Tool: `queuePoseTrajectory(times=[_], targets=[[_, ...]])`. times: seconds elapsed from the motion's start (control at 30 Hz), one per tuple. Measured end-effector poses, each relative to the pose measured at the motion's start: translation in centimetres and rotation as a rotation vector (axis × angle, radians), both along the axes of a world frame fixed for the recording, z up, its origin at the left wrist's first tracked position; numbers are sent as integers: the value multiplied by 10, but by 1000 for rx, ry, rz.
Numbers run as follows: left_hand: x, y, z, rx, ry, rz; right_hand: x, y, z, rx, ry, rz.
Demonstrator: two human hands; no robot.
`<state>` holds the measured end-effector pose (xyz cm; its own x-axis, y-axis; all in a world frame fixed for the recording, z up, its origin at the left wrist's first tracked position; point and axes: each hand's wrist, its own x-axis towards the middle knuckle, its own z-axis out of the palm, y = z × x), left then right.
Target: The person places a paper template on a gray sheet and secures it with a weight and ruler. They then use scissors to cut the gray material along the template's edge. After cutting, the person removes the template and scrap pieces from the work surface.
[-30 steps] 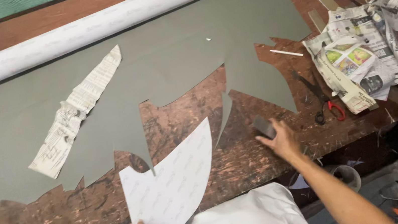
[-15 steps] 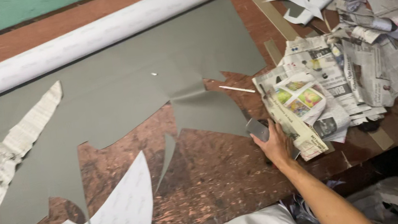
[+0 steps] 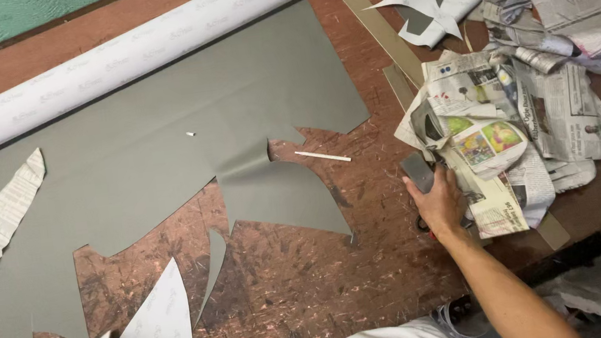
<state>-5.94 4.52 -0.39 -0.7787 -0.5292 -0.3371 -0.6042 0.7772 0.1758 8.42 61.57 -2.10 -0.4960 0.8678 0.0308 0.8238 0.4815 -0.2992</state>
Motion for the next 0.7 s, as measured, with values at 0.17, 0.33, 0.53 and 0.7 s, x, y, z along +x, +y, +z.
queuePoseTrajectory(times=[0.17,0.33,0.53,0.7], targets=[[-11,5,-14,86,67,-23,4,-2,0,22,98,87],[-13,24,-16,489,363,-104,4,-36,1,-194,195,208],[16,119,38,1149,388,-85,-10,-49,26,-129,62,332],[53,227,123,1536,-79,-4,-21,-71,43,-1304,433,349]])
